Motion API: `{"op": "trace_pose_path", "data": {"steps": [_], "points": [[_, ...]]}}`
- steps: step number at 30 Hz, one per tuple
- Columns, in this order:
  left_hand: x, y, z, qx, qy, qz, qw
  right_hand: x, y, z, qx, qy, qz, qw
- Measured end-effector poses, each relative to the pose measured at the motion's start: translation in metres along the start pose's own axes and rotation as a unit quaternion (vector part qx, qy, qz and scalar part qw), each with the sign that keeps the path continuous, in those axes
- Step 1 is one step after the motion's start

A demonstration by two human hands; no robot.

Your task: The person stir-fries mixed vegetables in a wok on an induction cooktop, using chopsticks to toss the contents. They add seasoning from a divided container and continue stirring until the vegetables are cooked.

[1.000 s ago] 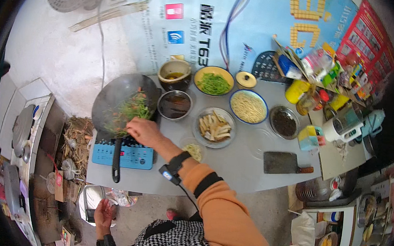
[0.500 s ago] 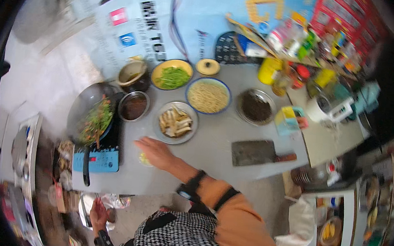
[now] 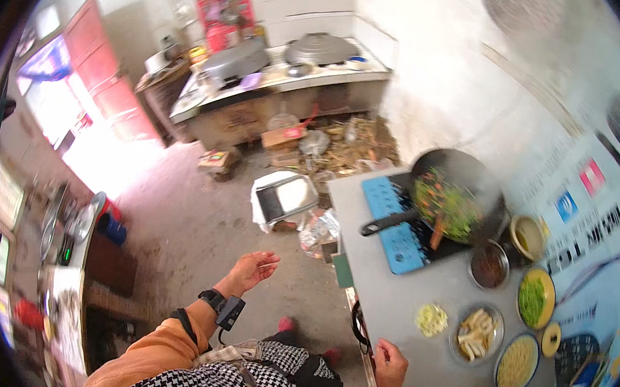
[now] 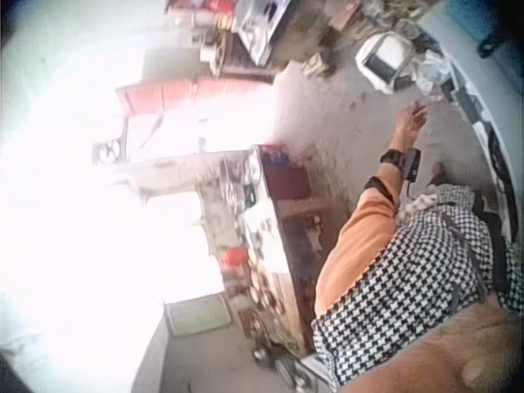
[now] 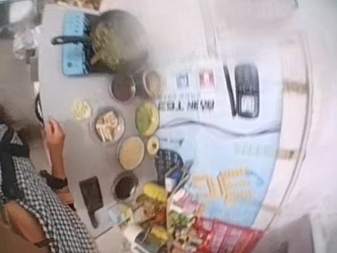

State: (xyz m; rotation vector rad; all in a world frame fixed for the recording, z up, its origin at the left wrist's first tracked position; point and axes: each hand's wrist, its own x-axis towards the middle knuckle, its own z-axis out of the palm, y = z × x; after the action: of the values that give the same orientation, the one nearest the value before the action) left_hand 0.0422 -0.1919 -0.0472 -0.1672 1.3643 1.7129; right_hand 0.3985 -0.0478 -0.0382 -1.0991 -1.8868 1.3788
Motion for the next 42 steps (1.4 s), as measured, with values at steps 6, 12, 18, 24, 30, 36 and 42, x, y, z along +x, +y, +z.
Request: {"op": "trace_pose_path", "data": {"steps": [6, 12, 18, 24, 30, 36, 42], "points": [[-0.058, 0.008, -0.101, -0.104, 0.109, 0.069, 0.986, 0.036, -0.019, 0.063, -0.001, -0.154, -0.06, 0.986], [-0.136, -0.001, -0.238, -0.201, 0.201, 0.133, 0.949, 0.038, -0.055, 0.179, -0.04, -0.294, -0.105, 0.949], [-0.21, -0.019, -0.381, -0.326, 0.298, 0.181, 0.879, 0.0, -0.086, 0.318, -0.109, -0.443, -0.198, 0.868], [-0.273, -0.03, -0.465, -0.408, 0.392, 0.232, 0.791, -0.012, -0.093, 0.395, -0.186, -0.471, -0.196, 0.84], [-0.29, -0.039, -0.482, -0.44, 0.439, 0.231, 0.749, 0.001, -0.091, 0.441, -0.168, -0.536, -0.201, 0.803], [-0.305, -0.049, -0.499, -0.46, 0.468, 0.279, 0.701, 0.013, -0.105, 0.495, -0.194, -0.572, -0.252, 0.756], [-0.319, -0.039, -0.509, -0.491, 0.496, 0.313, 0.644, 0.029, -0.117, 0.55, -0.156, -0.601, -0.24, 0.747]]}}
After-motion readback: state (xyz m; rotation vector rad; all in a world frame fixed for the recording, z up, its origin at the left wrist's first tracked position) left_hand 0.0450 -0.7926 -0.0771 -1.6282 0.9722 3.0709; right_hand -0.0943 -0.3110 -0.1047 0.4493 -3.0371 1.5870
